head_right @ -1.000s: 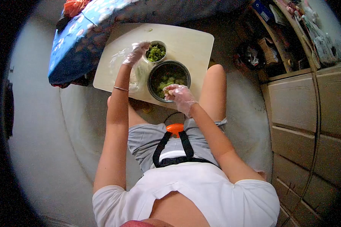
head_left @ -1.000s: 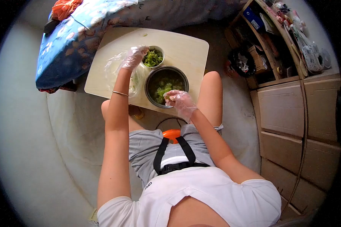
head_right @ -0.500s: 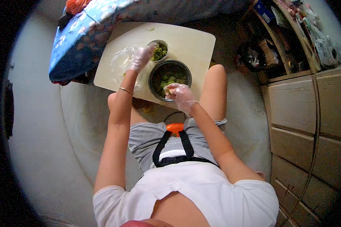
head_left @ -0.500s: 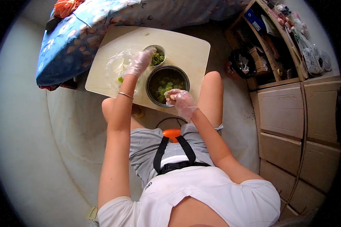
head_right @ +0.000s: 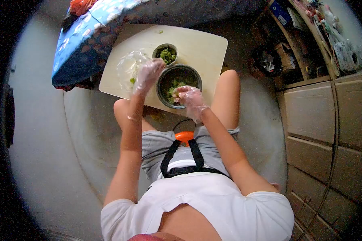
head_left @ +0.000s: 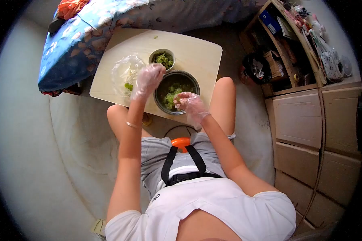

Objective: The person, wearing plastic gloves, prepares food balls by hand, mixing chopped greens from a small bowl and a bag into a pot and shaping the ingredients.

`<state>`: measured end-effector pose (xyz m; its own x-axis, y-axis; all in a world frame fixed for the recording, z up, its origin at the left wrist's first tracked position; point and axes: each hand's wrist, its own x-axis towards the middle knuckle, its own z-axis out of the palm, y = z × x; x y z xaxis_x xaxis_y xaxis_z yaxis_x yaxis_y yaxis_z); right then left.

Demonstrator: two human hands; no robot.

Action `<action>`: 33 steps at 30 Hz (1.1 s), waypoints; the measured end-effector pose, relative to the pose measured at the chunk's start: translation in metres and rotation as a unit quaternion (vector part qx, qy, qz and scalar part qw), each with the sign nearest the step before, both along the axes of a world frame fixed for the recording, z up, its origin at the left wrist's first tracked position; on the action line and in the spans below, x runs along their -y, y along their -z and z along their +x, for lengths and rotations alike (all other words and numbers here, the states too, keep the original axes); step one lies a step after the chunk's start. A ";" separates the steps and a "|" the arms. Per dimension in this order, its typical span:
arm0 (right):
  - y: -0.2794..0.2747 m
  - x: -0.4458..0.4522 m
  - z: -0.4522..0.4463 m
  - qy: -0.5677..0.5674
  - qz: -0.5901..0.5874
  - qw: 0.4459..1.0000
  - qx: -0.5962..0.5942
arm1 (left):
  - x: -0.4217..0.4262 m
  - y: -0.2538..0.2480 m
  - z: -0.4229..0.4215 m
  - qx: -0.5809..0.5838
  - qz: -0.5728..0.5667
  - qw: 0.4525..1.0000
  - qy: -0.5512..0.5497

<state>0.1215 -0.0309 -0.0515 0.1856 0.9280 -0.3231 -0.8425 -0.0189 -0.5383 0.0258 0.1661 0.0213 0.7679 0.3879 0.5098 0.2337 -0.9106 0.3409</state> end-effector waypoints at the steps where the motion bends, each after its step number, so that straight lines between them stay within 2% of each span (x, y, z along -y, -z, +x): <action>1: 0.001 -0.002 0.001 0.016 0.011 1.000 0.013 | 0.016 -0.003 -0.007 -0.007 -0.029 1.000 0.009; 4: -0.007 -0.003 0.000 0.027 0.002 0.997 0.074 | 0.064 -0.010 -0.030 0.007 -0.171 0.984 0.056; 11: -0.012 -0.005 -0.012 0.060 0.009 0.975 0.212 | 0.106 -0.002 -0.045 -0.058 -0.144 0.988 0.009; 13: -0.019 -0.005 -0.012 0.063 -0.029 0.942 0.330 | 0.110 -0.002 -0.043 -0.088 -0.095 0.992 -0.014; 14: -0.021 -0.004 -0.012 0.060 -0.023 0.945 0.320 | 0.112 0.002 -0.043 -0.055 -0.079 0.995 -0.016; 18: -0.018 -0.003 -0.012 0.057 -0.010 0.934 0.354 | 0.123 0.007 -0.042 -0.073 -0.069 0.993 -0.055; 20: -0.016 -0.005 -0.012 0.052 -0.036 0.911 0.408 | 0.126 0.005 -0.041 -0.069 -0.059 0.994 -0.065; 27: -0.027 -0.005 -0.014 0.053 -0.032 0.889 0.454 | 0.136 0.003 -0.039 -0.088 -0.022 0.988 -0.122; 29: -0.025 -0.005 -0.015 0.054 -0.062 0.900 0.428 | 0.138 0.009 -0.038 -0.085 -0.005 0.987 -0.139; 31: -0.032 -0.003 -0.016 0.066 -0.037 0.896 0.439 | 0.143 0.003 -0.037 -0.086 -0.031 0.986 -0.141; 33: -0.038 -0.001 -0.014 0.049 -0.037 0.930 0.361 | 0.144 0.004 -0.036 -0.080 -0.030 0.986 -0.143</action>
